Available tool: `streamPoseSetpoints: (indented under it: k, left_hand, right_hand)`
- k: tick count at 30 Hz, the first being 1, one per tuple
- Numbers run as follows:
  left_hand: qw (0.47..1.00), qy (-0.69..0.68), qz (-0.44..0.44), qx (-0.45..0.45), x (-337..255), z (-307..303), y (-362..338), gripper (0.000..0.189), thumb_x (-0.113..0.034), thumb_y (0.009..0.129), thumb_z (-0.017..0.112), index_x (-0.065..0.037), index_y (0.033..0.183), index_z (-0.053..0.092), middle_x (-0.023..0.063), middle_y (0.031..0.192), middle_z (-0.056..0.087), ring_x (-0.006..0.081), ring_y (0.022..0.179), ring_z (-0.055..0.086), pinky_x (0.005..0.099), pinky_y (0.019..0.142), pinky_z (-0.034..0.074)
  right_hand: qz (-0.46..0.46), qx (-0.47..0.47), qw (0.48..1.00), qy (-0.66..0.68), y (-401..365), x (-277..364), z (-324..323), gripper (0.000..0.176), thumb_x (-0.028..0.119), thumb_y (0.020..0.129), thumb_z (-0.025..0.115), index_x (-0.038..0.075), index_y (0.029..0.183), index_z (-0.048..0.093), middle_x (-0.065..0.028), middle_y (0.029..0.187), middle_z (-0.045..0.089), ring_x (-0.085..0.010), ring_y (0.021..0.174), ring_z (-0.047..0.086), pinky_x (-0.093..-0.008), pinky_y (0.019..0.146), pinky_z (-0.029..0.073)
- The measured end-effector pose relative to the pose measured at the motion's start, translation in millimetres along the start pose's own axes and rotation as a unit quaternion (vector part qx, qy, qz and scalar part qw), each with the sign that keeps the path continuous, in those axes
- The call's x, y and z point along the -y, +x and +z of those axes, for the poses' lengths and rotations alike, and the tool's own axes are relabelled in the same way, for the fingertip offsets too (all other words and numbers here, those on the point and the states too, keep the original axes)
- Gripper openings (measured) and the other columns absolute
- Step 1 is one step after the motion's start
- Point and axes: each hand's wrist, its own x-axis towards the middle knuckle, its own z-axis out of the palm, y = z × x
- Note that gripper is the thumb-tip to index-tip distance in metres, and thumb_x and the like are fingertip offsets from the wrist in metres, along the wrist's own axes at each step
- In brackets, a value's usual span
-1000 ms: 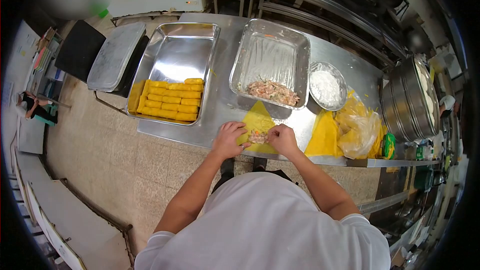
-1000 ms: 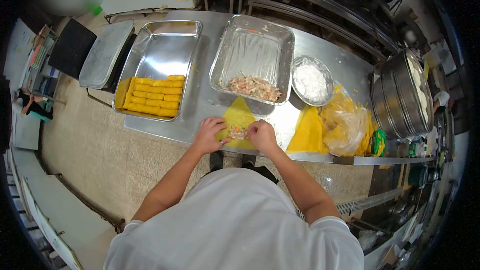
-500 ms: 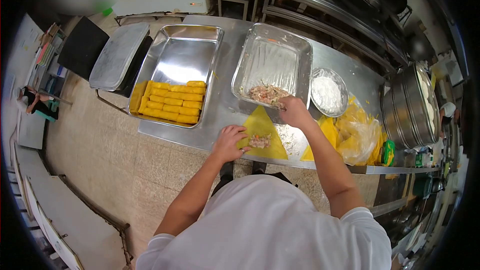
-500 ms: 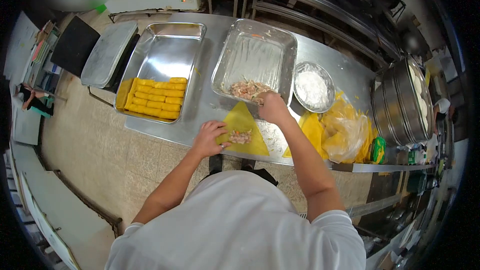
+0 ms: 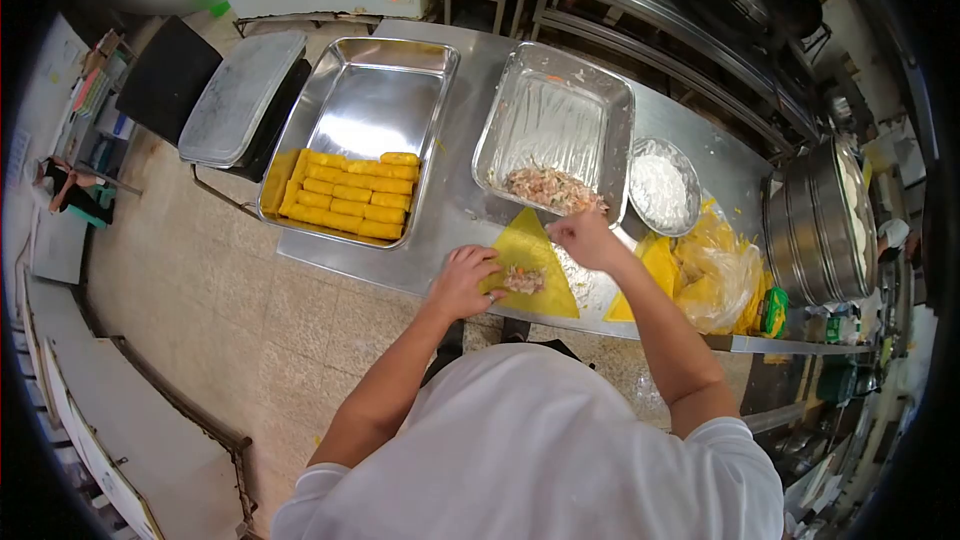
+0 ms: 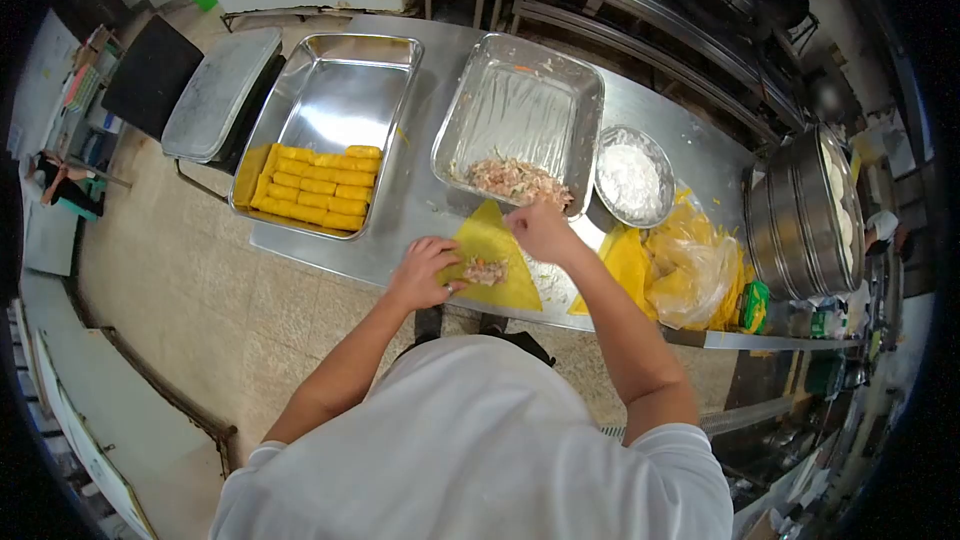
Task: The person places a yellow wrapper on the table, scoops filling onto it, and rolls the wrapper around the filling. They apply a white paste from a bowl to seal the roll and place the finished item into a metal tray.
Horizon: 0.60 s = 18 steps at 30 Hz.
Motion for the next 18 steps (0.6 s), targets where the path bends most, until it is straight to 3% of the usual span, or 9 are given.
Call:
streamPoseSetpoints:
  k: [3,4,7,14,17,18]
  left_hand:
    - [1.0,0.0,-0.002,0.003,0.1,-1.3,-0.4,0.048,-0.033,0.074,0.092,-0.01,0.114,0.079,0.0063,0.136,0.067,0.0305,0.133,0.056,0.0471,0.116,0.04]
    - [1.0,0.002,-0.002,0.003,-0.6,-2.1,-0.3,0.047,-0.033,0.075,0.092,-0.01,0.114,0.079,0.0063,0.137,0.067,0.0305,0.133,0.056,0.0472,0.116,0.04]
    - [1.0,0.005,-0.001,0.005,-2.2,-3.0,-0.5,0.046,-0.034,0.076,0.091,-0.01,0.113,0.08,0.006,0.137,0.066,0.0302,0.134,0.055,0.0472,0.117,0.04]
    - [1.0,0.005,0.002,0.013,-1.5,-4.5,-1.8,0.046,-0.036,0.078,0.091,-0.01,0.114,0.08,0.0053,0.138,0.066,0.0292,0.135,0.055,0.0473,0.118,0.04]
    - [1.0,0.004,-0.003,0.015,-0.5,-4.8,-2.0,0.046,-0.036,0.078,0.09,-0.01,0.115,0.079,0.0052,0.139,0.065,0.0289,0.136,0.054,0.0474,0.118,0.039]
    - [1.0,0.004,-0.006,0.018,-0.1,-4.3,-2.6,0.046,-0.035,0.078,0.09,-0.01,0.115,0.079,0.0052,0.139,0.065,0.0288,0.136,0.054,0.0474,0.118,0.039]
  right_hand:
    - [-0.055,0.016,0.998,0.004,-23.9,-12.0,55.1,0.012,0.004,0.087,0.071,0.002,0.095,0.08,-0.018,0.086,0.078,-0.0386,0.078,0.073,-0.0402,0.073,0.059]
    - [-0.038,0.058,0.997,-0.023,-29.4,-3.6,61.7,0.011,0.004,0.084,0.07,0.002,0.09,0.079,-0.0186,0.083,0.075,-0.0397,0.076,0.071,-0.0434,0.073,0.059]
    - [-0.054,-0.068,0.994,-0.069,-38.8,-15.8,101.3,0.01,0.004,0.082,0.07,0.004,0.084,0.079,-0.0192,0.082,0.072,-0.04,0.077,0.07,-0.0458,0.074,0.06]
    - [-0.036,-0.058,0.995,-0.074,-51.0,-19.4,101.1,0.007,0.004,0.079,0.072,0.005,0.079,0.078,-0.0183,0.081,0.07,-0.0386,0.081,0.071,-0.0472,0.076,0.06]
    - [0.026,-0.04,0.994,-0.097,-50.3,6.5,76.4,0.014,0.002,0.078,0.071,0.004,0.087,0.081,-0.0191,0.082,0.071,-0.0385,0.086,0.071,-0.0466,0.079,0.059]
    - [-0.01,-0.045,0.994,-0.095,-47.2,4.0,79.1,0.018,0.001,0.078,0.07,0.004,0.091,0.082,-0.0196,0.083,0.071,-0.039,0.086,0.071,-0.0466,0.08,0.059]
